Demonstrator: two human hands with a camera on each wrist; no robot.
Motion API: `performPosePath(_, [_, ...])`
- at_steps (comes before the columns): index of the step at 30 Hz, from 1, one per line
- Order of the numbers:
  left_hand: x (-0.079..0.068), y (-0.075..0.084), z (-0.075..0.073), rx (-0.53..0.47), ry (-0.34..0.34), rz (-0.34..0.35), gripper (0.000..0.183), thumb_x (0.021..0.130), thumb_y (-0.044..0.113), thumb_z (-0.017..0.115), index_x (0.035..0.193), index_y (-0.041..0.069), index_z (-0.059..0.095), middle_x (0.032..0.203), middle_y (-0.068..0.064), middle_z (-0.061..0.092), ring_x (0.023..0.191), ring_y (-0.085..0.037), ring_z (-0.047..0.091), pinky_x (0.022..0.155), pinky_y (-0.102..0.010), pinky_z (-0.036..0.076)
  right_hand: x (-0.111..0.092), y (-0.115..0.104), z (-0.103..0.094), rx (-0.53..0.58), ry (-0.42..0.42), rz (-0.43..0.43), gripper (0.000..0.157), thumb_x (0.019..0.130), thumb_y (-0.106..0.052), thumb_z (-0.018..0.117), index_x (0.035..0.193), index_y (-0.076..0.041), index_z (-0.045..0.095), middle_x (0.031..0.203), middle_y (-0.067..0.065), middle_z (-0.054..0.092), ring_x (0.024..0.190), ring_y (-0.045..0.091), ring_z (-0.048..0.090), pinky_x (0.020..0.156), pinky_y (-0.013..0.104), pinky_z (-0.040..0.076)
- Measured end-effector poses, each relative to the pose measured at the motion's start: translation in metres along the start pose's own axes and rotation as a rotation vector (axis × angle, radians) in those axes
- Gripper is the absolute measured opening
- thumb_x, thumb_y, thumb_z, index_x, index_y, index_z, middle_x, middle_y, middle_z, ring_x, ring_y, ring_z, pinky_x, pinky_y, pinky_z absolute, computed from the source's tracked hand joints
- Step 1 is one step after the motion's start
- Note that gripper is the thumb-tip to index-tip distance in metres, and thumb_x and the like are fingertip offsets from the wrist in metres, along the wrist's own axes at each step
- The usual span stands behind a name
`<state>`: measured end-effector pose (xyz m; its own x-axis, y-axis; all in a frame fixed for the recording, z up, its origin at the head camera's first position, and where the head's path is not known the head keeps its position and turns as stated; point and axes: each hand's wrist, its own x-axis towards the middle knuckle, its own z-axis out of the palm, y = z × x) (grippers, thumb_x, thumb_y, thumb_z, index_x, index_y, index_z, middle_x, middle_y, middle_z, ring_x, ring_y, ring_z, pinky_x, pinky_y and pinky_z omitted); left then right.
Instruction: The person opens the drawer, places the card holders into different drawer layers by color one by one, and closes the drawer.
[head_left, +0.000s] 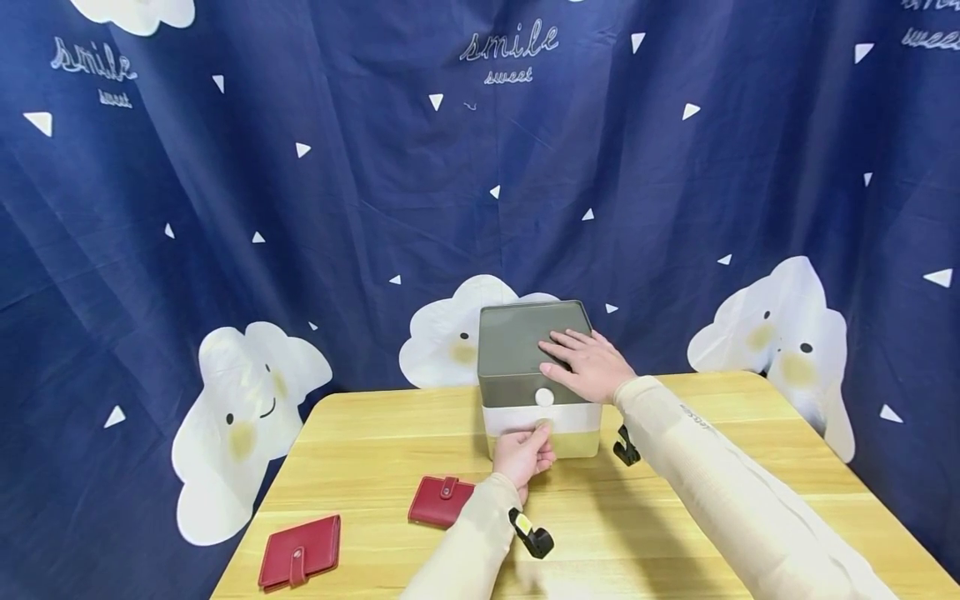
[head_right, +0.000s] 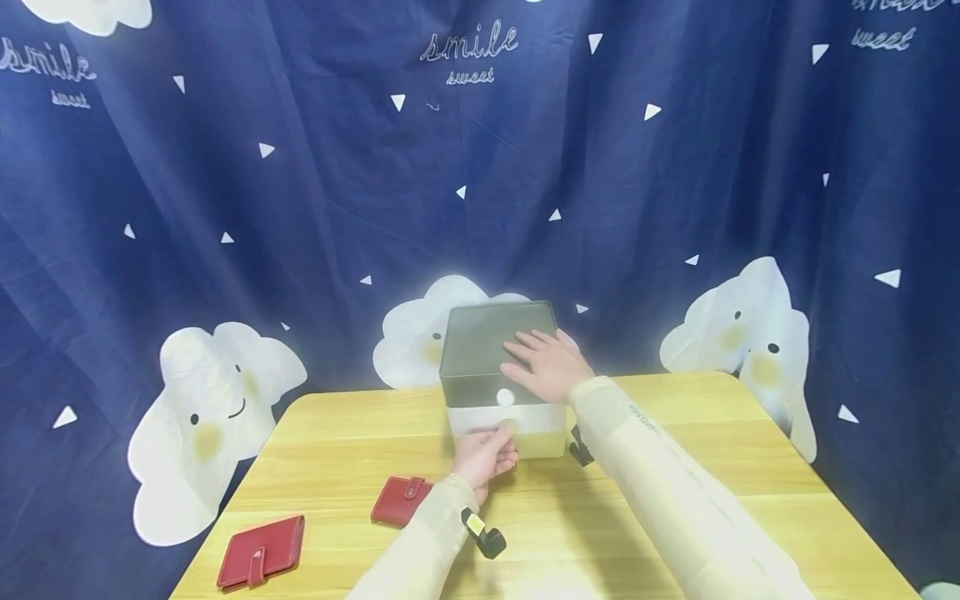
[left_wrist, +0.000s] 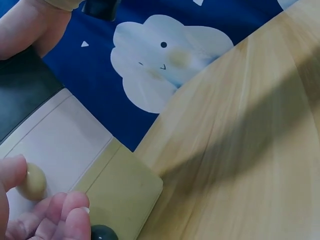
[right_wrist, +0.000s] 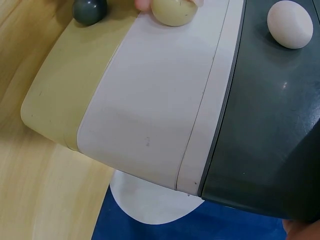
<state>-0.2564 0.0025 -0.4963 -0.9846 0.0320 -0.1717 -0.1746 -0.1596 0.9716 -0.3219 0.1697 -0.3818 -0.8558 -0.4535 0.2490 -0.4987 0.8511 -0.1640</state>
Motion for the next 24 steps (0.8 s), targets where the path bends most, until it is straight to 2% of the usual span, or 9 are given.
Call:
performPosePath(4, [-0.005, -0.002, 0.0, 0.023, -0.024, -0.004, 0.034, 0.089, 0.023, 0.069, 0.087, -0.011, 0.066, 0.075, -0.016, 0.068, 0.059, -0.01, 0.063, 0.061, -0.024, 0.056, 0.0, 0.0, 0.001, -0.002, 0.002, -0.005, 0.066, 0.096, -0.066, 0.029, 0.145, -0.025, 0.044, 0.151, 0.003, 0.038, 0.142, 0.028, 0.028, 0.114, 0.056, 0.013])
performPosePath(7, [-0.007, -0.004, -0.001, 0.045, -0.041, -0.007, 0.025, 0.088, 0.019, 0.069, 0.083, -0.005, 0.067, 0.074, -0.015, 0.068, 0.058, -0.01, 0.063, 0.059, -0.023, 0.056, 0.0, 0.001, 0.0, -0.002, 0.004, -0.005, 0.066, 0.096, -0.066, 0.029, 0.145, -0.025, 0.044, 0.151, 0.002, 0.038, 0.142, 0.027, 0.028, 0.114, 0.056, 0.013])
performPosePath(10, [-0.008, -0.008, -0.003, 0.076, -0.055, -0.009, 0.023, 0.088, 0.016, 0.068, 0.088, -0.007, 0.067, 0.074, -0.012, 0.068, 0.058, -0.01, 0.063, 0.057, -0.023, 0.056, 0.001, 0.001, 0.0, 0.002, 0.003, -0.001, 0.067, 0.095, -0.067, 0.031, 0.145, -0.026, 0.044, 0.151, 0.002, 0.038, 0.142, 0.027, 0.028, 0.114, 0.055, 0.013])
performPosePath(14, [-0.008, -0.011, -0.007, 0.127, -0.041, -0.034, 0.024, 0.089, 0.012, 0.066, 0.095, -0.01, 0.066, 0.076, -0.012, 0.069, 0.058, -0.01, 0.063, 0.056, -0.022, 0.055, 0.0, 0.003, 0.001, -0.009, -0.009, 0.001, 0.071, 0.092, -0.071, 0.031, 0.146, -0.026, 0.044, 0.151, 0.002, 0.037, 0.141, 0.028, 0.028, 0.114, 0.055, 0.013])
performPosePath(18, [-0.009, -0.01, -0.011, 0.172, -0.01, -0.07, 0.021, 0.089, 0.011, 0.064, 0.093, -0.009, 0.067, 0.074, -0.011, 0.068, 0.056, -0.009, 0.062, 0.053, -0.02, 0.054, 0.001, 0.004, 0.001, -0.011, -0.015, 0.002, 0.074, 0.09, -0.074, 0.03, 0.146, -0.027, 0.043, 0.152, 0.001, 0.037, 0.142, 0.027, 0.027, 0.115, 0.054, 0.012])
performPosePath(24, [-0.007, -0.009, -0.013, 0.197, 0.004, -0.122, 0.026, 0.088, 0.014, 0.065, 0.092, -0.012, 0.066, 0.065, -0.008, 0.065, 0.05, -0.008, 0.059, 0.049, -0.02, 0.053, 0.002, 0.005, 0.002, -0.006, -0.015, 0.011, 0.075, 0.09, -0.075, 0.028, 0.146, -0.028, 0.043, 0.152, 0.0, 0.036, 0.142, 0.026, 0.026, 0.115, 0.054, 0.011])
